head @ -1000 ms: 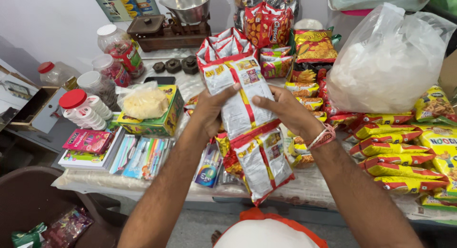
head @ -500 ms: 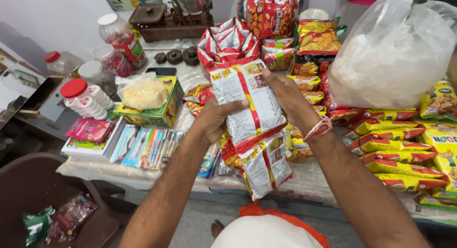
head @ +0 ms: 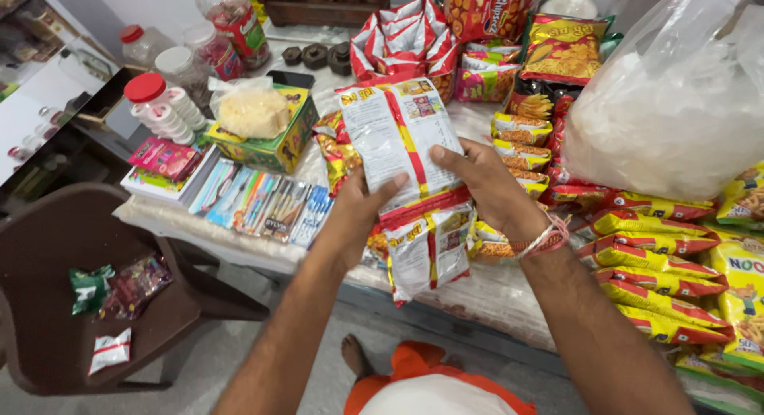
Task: The person arranges multiple snack packets on a table, folding and stacking them into neat piles. They handle red and yellow snack bags, moving them from a bin and the table surface to create organized stacks.
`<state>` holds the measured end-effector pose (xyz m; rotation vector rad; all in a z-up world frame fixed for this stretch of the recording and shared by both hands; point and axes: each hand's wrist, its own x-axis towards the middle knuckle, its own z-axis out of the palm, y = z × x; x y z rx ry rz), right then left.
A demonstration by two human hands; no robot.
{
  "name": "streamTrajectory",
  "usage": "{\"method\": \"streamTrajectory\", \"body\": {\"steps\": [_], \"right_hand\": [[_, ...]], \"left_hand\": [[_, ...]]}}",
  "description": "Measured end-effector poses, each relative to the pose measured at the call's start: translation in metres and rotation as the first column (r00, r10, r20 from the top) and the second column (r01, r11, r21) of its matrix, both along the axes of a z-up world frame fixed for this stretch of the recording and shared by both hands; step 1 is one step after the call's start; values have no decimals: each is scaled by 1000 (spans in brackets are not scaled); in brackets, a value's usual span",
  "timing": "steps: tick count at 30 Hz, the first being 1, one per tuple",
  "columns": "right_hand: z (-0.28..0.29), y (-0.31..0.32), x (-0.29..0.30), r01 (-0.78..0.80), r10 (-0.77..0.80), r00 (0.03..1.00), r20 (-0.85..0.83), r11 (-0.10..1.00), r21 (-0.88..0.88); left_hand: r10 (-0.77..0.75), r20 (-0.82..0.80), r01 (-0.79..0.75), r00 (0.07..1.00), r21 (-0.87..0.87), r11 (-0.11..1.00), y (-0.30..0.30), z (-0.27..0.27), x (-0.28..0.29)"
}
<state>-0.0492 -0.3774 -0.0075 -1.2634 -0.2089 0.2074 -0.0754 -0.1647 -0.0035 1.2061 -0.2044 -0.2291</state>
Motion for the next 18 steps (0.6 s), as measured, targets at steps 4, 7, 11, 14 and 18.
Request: {"method": "streamTrajectory", "body": {"steps": [4,7,11,14,18], "right_hand": [[11,-11,-24,17,-18,1000,-25,1000,-6],[21,-25,-52,49,-51,998,-30,996,-72],[12,-43,-96,125,-146,984,-98,973,-195],[-3,-54,-125,175,-210,971,-116,950,-259],[-27,-57,-162,188,-229,943,-242,965,-182]], "left_hand": [[-77,160,27,984,296,955,-4,-19,-57],[-116,270,-80,956,618,782,-10,-30,-89],[-171,364,-87,916,595,799,-16,-46,-116],[-238,441,-154,865,686,711,-16,-59,-129],[-98,681,-406,726,539,738,-11,-84,-151]]}}
